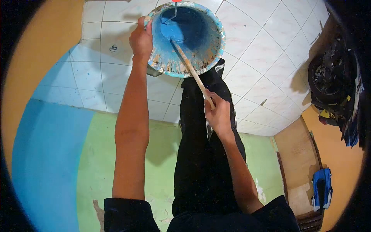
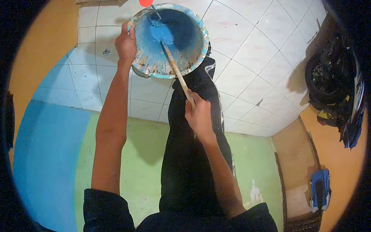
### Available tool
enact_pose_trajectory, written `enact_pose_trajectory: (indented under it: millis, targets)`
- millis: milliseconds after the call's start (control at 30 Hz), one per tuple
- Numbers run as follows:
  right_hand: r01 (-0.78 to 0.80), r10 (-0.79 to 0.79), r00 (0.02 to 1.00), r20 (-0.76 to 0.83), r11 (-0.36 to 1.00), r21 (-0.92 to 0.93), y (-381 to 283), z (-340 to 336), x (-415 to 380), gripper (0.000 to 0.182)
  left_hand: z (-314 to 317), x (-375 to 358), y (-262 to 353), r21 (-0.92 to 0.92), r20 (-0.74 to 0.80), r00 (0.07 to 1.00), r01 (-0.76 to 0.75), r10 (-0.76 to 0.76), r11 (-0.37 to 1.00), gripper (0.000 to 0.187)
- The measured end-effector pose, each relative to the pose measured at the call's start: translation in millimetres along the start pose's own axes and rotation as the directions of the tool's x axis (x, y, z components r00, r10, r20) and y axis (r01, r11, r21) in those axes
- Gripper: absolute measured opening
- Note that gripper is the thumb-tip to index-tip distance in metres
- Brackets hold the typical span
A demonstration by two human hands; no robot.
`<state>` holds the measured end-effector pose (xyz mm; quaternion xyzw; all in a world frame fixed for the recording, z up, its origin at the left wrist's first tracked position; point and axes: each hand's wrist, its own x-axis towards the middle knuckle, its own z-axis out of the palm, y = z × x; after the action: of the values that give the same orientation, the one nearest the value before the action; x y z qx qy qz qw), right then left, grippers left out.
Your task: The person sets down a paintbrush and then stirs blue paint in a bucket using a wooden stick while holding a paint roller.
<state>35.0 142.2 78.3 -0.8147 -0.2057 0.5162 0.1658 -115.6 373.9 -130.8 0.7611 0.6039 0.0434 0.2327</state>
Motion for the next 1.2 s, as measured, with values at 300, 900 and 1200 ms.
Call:
enact_pose_trajectory:
  millis: [300,900,1200]
  targets:
    - [-0.071,0.070,0.998,0.007,0.995,0.071,22.3,1.8,2.7,0.033,0.7,0.0,1.1,-0.004,-0.007,1.000,0.018,-0.018,1.000,0.024]
    - [-0.187,0.181,0.982,0.045,0.955,0.231,43.7,15.1,3.0,0.028,8.2,7.3,3.5,0.013,-0.065,0.986,-0.155,0.156,0.988,0.025]
    - [-0.206,0.219,0.975,0.024,0.867,0.453,63.6,56.5,8.3,0.028,5.1,8.2,6.9,-0.027,0.040,0.998,-0.049,0.050,0.998,0.027]
